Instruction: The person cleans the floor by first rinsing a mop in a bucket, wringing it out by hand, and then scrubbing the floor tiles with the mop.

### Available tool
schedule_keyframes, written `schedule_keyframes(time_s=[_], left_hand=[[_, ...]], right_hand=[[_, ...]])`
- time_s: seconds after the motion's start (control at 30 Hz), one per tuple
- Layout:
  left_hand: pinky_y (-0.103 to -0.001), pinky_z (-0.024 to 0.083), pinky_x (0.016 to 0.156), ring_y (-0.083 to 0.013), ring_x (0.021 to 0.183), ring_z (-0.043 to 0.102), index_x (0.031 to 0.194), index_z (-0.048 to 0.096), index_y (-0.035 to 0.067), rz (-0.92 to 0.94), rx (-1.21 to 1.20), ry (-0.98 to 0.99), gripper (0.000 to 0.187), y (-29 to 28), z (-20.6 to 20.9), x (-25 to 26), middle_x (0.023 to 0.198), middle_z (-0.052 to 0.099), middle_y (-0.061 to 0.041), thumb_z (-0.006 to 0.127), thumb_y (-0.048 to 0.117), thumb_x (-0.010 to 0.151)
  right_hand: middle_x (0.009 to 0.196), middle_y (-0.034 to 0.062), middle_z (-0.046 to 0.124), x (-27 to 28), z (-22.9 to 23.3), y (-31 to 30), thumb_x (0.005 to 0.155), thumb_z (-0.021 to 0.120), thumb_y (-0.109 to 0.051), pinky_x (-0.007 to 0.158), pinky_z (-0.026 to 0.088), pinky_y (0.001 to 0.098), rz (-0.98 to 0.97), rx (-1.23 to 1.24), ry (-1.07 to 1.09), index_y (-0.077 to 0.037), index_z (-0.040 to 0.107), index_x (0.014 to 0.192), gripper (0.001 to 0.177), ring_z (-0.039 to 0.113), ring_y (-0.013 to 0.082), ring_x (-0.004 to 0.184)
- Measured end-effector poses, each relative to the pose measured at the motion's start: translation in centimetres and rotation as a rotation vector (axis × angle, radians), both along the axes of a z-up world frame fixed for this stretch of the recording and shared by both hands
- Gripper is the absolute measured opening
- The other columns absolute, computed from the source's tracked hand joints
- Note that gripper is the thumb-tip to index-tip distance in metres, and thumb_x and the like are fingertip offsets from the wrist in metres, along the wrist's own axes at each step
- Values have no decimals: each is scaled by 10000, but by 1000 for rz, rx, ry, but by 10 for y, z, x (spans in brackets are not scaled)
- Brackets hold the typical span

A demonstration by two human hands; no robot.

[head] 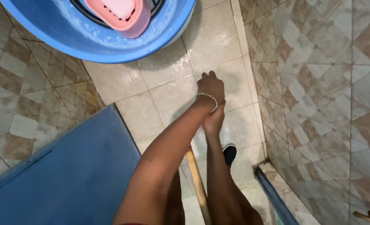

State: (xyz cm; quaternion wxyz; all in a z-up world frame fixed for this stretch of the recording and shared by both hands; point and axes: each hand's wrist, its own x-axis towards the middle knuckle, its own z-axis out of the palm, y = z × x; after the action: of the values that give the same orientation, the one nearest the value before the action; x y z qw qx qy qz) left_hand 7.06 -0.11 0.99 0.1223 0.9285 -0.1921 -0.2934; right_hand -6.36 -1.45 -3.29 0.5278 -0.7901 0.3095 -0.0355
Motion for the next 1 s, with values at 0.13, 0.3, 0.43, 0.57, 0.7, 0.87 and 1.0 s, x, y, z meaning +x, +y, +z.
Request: schedule_keyframes(time_s=[0.13,0.3,0.43,0.57,0.7,0.87,1.0], left_hand=[[-446,544,946,-385,1114,663,1038,765,53,193,-82,146,314,10,-1,1,1187,698,-202,518,242,997],[-449,541,959,-371,1083,701,1014,781,46,538,-222,266,417,25,-35,-6,1147,749,-221,474,328,1031],[-404,468,1084,-361,1216,644,1232,692,-55,795,-1051,415,686,56,-76,-15,1299,707,-277,482,554,994],[-371,359,1140,-355,1403,449,1524,409,3,204,-352,575,954,117,-63,-58,1521,450,-276,733,606,859],[-346,516,995,-314,1166,677,1379,524,-21,502,-583,498,768,107,-11,-126,1267,682,-233,799,357,769],[-357,556,895,-268,970,740,1218,648,-6,1003,-684,204,502,83,-10,-141,1066,759,-174,752,265,809],[-402,541,908,-272,972,693,1197,625,-83,1326,-773,103,476,100,-23,-131,1112,733,-178,753,270,904]], right_hand=[[1176,211,724,3,18,6,946,755,-197,924,548,393,-68,30,28,-13,450,1320,516,718,286,1083],[1130,239,691,3,16,-1,762,789,-80,903,536,383,-64,23,8,-6,445,1275,622,681,314,1054],[1187,162,666,7,5,-12,743,749,-2,950,531,362,-231,470,-161,4,526,1281,582,655,240,1065],[1179,69,687,0,-15,-35,779,727,-45,930,533,325,-391,774,-185,-63,554,1297,546,663,188,1058],[1266,17,645,-41,-56,-45,896,616,-289,942,509,371,-436,914,-97,-135,523,1383,519,611,173,1156],[1225,103,625,-99,-35,-60,1033,459,-561,899,523,511,-216,959,461,-161,552,1413,559,600,259,1159],[1163,138,703,-141,74,-54,973,361,-612,834,601,532,111,1354,618,-128,560,1302,618,705,281,1030]])
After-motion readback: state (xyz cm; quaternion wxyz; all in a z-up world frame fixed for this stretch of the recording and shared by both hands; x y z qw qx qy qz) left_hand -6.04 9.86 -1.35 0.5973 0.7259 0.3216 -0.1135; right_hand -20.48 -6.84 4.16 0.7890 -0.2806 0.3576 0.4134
